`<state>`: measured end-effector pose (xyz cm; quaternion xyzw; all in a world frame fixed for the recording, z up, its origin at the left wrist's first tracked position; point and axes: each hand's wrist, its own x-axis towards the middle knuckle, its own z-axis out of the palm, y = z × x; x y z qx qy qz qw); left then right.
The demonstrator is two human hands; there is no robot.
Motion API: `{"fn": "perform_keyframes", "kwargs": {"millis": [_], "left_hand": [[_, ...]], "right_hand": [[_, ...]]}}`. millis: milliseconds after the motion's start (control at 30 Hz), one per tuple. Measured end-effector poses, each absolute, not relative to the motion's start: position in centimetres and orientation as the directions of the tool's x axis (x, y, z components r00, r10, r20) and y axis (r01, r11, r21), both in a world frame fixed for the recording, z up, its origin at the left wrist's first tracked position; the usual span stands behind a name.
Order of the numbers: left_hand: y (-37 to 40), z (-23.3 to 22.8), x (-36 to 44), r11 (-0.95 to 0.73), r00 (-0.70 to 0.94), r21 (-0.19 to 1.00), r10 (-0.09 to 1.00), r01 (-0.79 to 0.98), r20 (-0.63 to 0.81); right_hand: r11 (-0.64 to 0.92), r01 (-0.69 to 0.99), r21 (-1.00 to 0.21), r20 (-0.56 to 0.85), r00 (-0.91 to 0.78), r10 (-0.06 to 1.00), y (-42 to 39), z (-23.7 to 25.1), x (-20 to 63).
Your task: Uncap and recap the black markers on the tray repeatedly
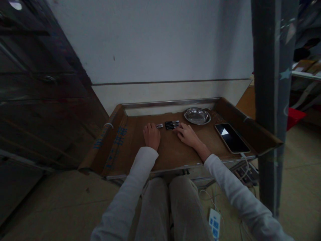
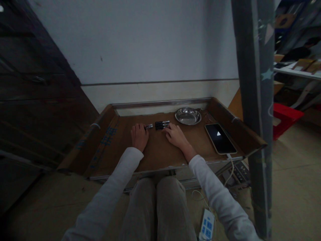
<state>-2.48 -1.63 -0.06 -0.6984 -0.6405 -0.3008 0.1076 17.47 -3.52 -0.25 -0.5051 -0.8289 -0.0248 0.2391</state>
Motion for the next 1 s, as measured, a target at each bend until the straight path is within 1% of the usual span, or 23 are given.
{"fn": "perform_keyframes", "kwargs": {"millis": [133, 200, 267, 333, 400, 433, 500, 567, 667, 733, 833, 1000], "left_hand": [[-1.7, -0.2, -2.6, -0.131, 0.007, 0.183, 0.831, 0.974, 0.556], [-1.6, -0.3, -2.6, -0.146, 0.01, 0.192, 0.818, 0.97, 0.575], [-1.5, -0.2, -2.7, -0.169, 0.0, 0.236, 0.813, 0.957, 0.582], [-1.5, 0.0, -2.6, -0.219, 0.012, 0.299, 0.825, 0.929, 0.566], [-1.6, 0.5, -2.3, -0.328, 0.086, 0.36, 0.832, 0.874, 0.548], [-1.7, 0.7, -2.2, -0.406, 0.154, 0.379, 0.824, 0.832, 0.546], [-2.1, 1.1, -1.8, -0.568, 0.307, 0.386, 0.772, 0.727, 0.556], [-2.5, 1.4, -1.5, -0.688, 0.427, 0.366, 0.697, 0.627, 0.577], [-2.8, 1.5, -1.4, -0.77, 0.495, 0.339, 0.617, 0.541, 0.611], [-2.7, 1.4, -1.4, -0.777, 0.484, 0.35, 0.609, 0.523, 0.628], [-2.3, 1.2, -1.4, -0.754, 0.414, 0.408, 0.636, 0.515, 0.652], [-1.9, 0.5, -1.4, -0.751, 0.338, 0.483, 0.644, 0.45, 0.686]], "right_hand": [[0.48, 0.846, -0.231, 0.4, -0.367, 0.84, -3.3, -0.4, 17.5], [0.489, 0.829, -0.271, 0.41, -0.36, 0.838, -3.2, -0.6, 17.6], [0.503, 0.794, -0.343, 0.441, -0.336, 0.832, -3.1, -0.7, 17.7], [0.519, 0.719, -0.462, 0.495, -0.277, 0.824, -3.0, -0.7, 17.7], [0.527, 0.587, -0.614, 0.542, -0.173, 0.823, -2.9, -0.8, 17.5], [0.516, 0.499, -0.696, 0.537, -0.115, 0.836, -2.9, -0.8, 17.3], [0.44, 0.288, -0.85, 0.449, -0.039, 0.893, -2.7, -0.8, 17.0], [0.313, 0.071, -0.947, 0.309, -0.061, 0.949, -2.6, -0.9, 16.8], [0.145, -0.18, -0.973, 0.175, -0.166, 0.971, -2.5, -0.9, 16.7], [0.041, -0.287, -0.957, 0.111, -0.232, 0.966, -2.6, -0.9, 16.8], [-0.105, -0.362, -0.926, 0.023, -0.332, 0.943, -2.8, -0.6, 17.0], [-0.217, -0.419, -0.882, -0.032, -0.406, 0.913, -2.9, -0.3, 17.3]]}}
